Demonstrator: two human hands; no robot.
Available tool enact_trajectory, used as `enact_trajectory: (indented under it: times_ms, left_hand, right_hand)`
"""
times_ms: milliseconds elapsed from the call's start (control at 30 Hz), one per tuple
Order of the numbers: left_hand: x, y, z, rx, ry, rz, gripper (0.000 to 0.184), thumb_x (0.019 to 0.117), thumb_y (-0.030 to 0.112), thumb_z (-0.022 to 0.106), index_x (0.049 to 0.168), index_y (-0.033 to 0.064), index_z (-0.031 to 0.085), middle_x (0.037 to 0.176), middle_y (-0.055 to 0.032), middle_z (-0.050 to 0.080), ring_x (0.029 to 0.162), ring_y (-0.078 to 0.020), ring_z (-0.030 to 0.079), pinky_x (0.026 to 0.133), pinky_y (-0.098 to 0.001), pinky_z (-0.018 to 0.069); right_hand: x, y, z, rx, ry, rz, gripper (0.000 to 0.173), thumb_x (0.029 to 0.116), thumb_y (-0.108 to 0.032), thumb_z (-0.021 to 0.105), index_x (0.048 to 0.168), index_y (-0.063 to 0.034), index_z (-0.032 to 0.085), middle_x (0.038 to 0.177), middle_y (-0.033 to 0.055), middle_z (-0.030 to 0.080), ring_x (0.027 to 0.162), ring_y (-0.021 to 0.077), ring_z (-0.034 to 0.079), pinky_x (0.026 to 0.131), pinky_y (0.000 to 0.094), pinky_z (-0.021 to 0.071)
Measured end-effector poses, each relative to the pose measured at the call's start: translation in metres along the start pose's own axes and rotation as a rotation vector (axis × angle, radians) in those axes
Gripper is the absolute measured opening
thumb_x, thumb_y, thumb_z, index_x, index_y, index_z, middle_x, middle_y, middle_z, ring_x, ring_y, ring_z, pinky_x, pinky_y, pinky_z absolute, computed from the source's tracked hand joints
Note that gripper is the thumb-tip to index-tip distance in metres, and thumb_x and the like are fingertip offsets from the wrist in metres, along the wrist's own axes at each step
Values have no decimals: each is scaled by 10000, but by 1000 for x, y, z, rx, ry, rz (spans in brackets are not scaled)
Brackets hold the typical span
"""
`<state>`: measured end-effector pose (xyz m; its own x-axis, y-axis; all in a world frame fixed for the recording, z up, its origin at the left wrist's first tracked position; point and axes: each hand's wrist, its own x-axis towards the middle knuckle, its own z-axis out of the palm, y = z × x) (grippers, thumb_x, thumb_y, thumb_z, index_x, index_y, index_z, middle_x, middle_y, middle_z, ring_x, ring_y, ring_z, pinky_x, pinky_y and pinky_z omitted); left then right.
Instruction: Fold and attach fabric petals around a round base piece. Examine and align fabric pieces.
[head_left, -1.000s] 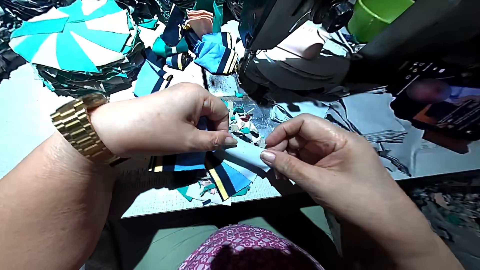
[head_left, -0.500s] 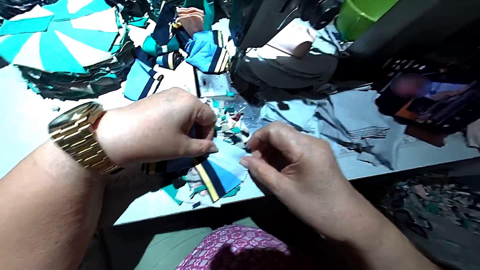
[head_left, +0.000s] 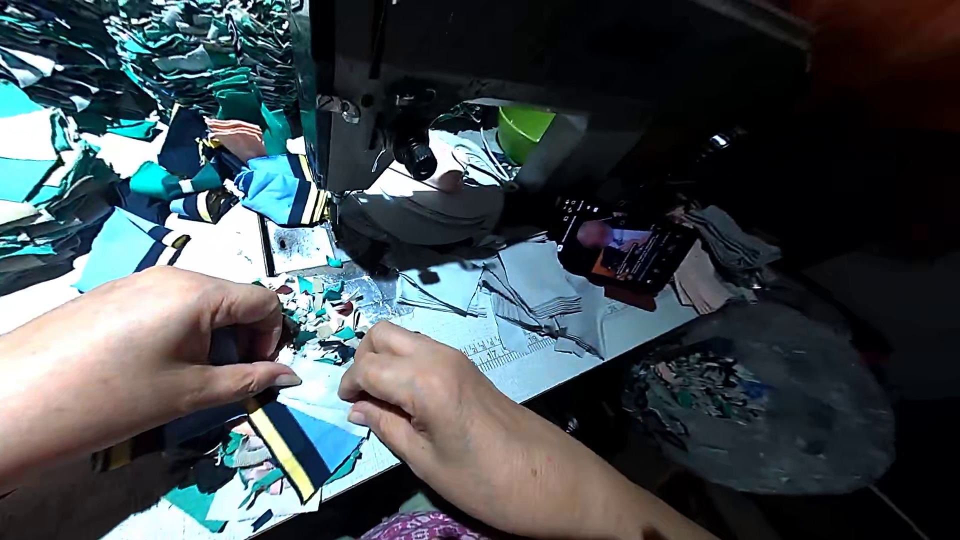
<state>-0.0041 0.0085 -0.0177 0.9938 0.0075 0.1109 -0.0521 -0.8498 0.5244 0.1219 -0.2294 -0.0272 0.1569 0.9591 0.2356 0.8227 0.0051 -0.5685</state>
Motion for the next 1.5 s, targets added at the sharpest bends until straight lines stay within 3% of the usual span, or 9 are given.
enact_trajectory:
  times_ms: [133,233,367,433,633,800,967,1233,1500]
  left_hand:
    - [1,5,-6,-144,54,-76,162,891,329,722,794,226,646,644,138,579,582,18,554,519,-199,436]
    - [4,18,-14,-339,110,-276,249,1047,148,508,858,114,666,656,61,572,595,-24,539,559,-207,423]
    - [5,0,-13,-944,121,-399,469,1092,295,212,1031,147,653,716,17,657,616,-32,642,534,-166,521]
    - [0,-16,-11,-1166,83,-356,455,1066,290,249,1241,97,622,893,-85,697,740,-128,698,625,-245,581]
    - [0,12,-14,-948,68,-310,603,922,14,560,1486,198,447,1033,-98,738,793,-156,733,660,-258,610]
    - [1,24,-12,-1033,60,-253,650,941,3,627,1527,210,438,961,-118,724,739,-147,715,659,-257,611]
    - [3,26,-12,-1023,45,-198,700,932,-41,646,1558,174,417,965,-109,711,721,-119,688,646,-219,588]
    - [4,23,-10,-1025,12,-139,754,937,-58,637,1596,175,353,1112,-124,709,815,-139,713,721,-237,607]
    - [5,23,-5,-857,91,-190,699,929,49,659,1549,297,452,1080,-44,735,752,-110,714,629,-197,592]
  right_hand:
    - [2,-6,-7,25,38,-14,130,982,-102,635,1002,-70,759,923,6,629,850,66,604,733,194,523]
    - [10,-11,-5,23,120,-42,136,968,-86,649,1040,-64,762,943,14,625,826,68,606,713,193,534]
    - [18,-9,6,-57,29,-1,200,987,-185,671,1127,-73,760,963,30,592,831,101,588,708,220,525]
    - [19,-7,8,-50,1,12,211,997,-212,660,1121,-73,759,969,39,579,838,109,581,710,227,519]
    - [17,4,2,127,182,5,192,1012,-136,601,1079,-55,761,962,14,632,847,59,611,716,204,542]
    - [20,6,-6,180,423,66,204,1023,-133,572,1125,-89,743,990,-26,655,821,35,638,670,176,569]
    - [24,-2,1,234,486,69,238,953,-225,700,1161,-110,724,1013,-31,639,754,48,633,605,183,578]
    - [27,-2,7,58,599,-23,198,891,-115,747,1081,-62,755,996,7,625,841,46,624,705,165,567]
    - [28,-5,6,55,631,-85,70,908,-27,702,957,-12,750,906,41,634,796,61,624,674,166,555]
